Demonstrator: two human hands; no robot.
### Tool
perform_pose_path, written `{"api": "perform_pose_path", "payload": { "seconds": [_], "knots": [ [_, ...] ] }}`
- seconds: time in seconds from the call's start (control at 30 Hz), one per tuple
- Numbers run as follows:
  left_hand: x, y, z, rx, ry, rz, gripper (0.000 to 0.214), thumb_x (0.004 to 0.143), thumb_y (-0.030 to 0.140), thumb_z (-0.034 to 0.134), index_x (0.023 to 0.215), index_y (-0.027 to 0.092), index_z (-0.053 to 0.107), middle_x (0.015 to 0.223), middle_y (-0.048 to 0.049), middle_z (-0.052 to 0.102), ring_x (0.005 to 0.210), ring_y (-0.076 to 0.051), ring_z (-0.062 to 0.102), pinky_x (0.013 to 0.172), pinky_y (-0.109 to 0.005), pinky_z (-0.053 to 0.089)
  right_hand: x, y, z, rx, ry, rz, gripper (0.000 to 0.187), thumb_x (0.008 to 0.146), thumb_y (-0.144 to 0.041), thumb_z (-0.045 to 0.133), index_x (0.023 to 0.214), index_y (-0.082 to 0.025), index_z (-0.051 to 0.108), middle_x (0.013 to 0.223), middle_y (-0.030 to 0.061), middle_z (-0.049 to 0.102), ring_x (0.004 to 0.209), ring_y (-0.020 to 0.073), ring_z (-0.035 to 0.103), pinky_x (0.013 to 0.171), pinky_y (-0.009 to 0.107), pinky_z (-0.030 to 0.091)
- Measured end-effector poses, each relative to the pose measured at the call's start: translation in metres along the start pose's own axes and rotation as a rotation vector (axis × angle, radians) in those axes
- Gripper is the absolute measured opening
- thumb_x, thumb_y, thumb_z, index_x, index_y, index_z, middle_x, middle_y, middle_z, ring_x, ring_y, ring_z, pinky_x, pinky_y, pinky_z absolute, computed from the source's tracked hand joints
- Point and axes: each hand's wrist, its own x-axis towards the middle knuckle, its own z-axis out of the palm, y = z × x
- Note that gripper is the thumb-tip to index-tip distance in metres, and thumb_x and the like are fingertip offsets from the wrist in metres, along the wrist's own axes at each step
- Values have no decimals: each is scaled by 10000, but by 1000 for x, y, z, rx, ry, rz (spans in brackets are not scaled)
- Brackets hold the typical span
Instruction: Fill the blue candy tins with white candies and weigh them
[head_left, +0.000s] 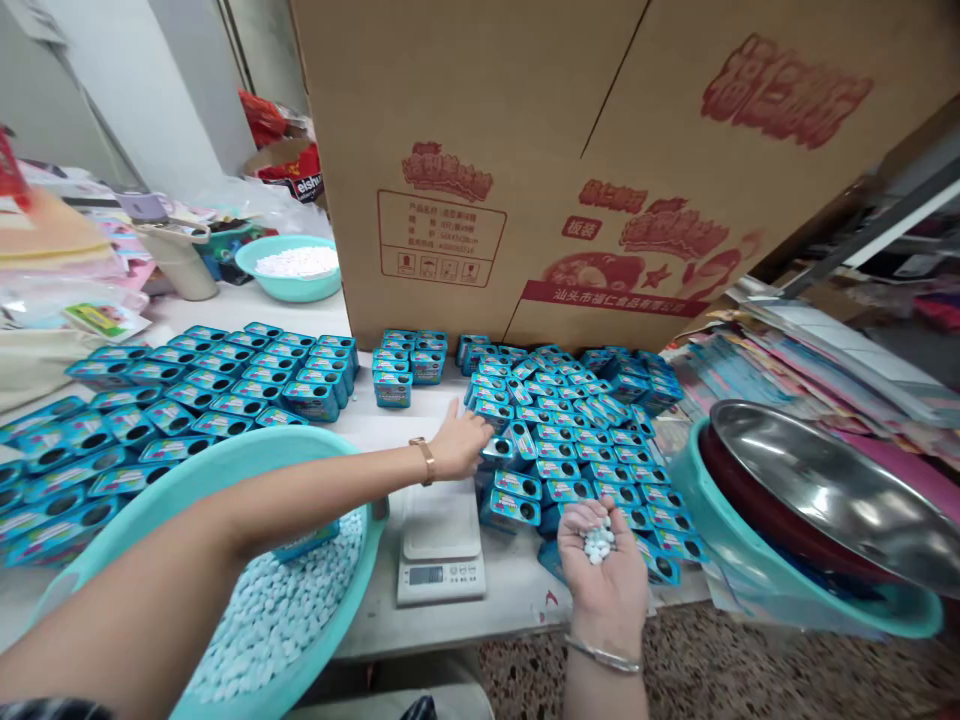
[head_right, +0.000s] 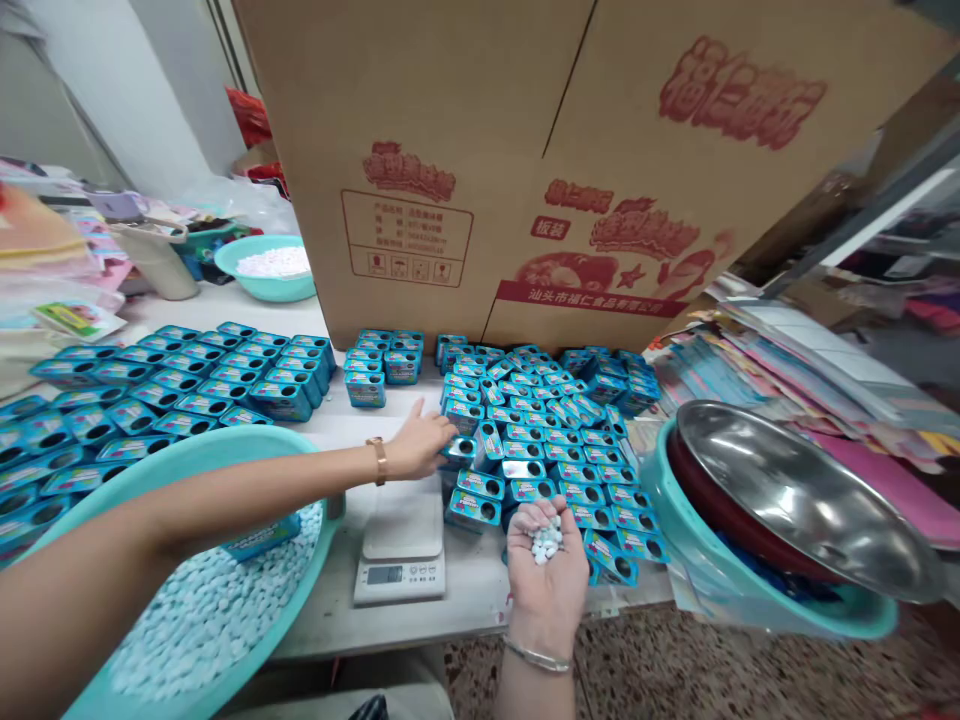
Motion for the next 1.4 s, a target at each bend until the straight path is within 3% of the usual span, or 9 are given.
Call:
{"api": "perform_pose_path", "payload": {
  "seconds": [0.17,0.37,0.47,0.53,0.6,0.73,0.87,1.1,1.4],
  "knots": [
    [-56,-8,-39,-12,102,-91,226,767,251,582,986,201,607,910,-87,669,1005,-310,554,1065,-655,153,2,6,0,20,-6,19,154,779,-86,557,820,-197,459,649,-75,470,533,56,484,488,149,440],
    [-104,12,-10,-59,3,-125,288,775,293,620,1049,211,591,923,-69,660,1000,-287,562,1073,-653,180,2,30,13,68,-7,125,98,814,-112,544,814,-185,478,636,-78,456,511,48,464,473,145,420],
    [-115,17,-1,-75,43,-177,646,763,387,669,1319,168,425,1187,-147,598,1170,-328,497,1091,-643,180,-2,27,11,72,-21,126,70,833,-124,523,812,-181,489,626,-79,453,496,47,449,461,150,413],
    [-121,14,-9,-95,141,-222,945,733,483,695,1458,136,197,1391,-220,438,1312,-375,370,1099,-642,173,-5,22,7,37,-37,92,68,832,-127,526,811,-184,496,620,-81,462,504,50,460,472,154,421],
    [-128,6,-24,-121,258,-271,1062,724,553,688,1491,156,71,1478,-233,320,1369,-398,283,1107,-641,161,-6,18,4,-8,-18,39,57,825,-144,541,823,-191,509,623,-81,482,529,56,487,501,167,442],
    [-145,-8,-47,-174,397,-336,928,758,561,657,1480,255,160,1477,-150,352,1369,-355,307,1134,-589,189,-5,21,5,-77,56,-8,32,828,-202,554,857,-202,541,665,-70,529,597,76,541,566,214,485],
    [-163,-10,-45,-207,421,-350,842,777,529,654,1460,281,230,1448,-113,390,1368,-330,317,1146,-547,226,0,29,11,-60,-13,70,19,839,-203,555,843,-200,536,656,-68,521,569,65,516,509,176,443],
    [-170,-3,-32,-284,388,-286,749,807,470,653,1438,293,290,1406,-108,437,1352,-323,354,1138,-532,258,10,40,16,-16,-73,175,62,901,-212,487,877,-182,536,619,-78,470,440,43,405,387,157,324],
    [-141,13,-17,-301,201,-202,689,837,465,608,1420,251,311,1416,-131,451,1367,-332,325,1133,-615,165,18,61,42,-82,-112,189,201,959,-273,394,841,-183,530,570,-85,414,394,46,361,347,151,272]
  ]
}}
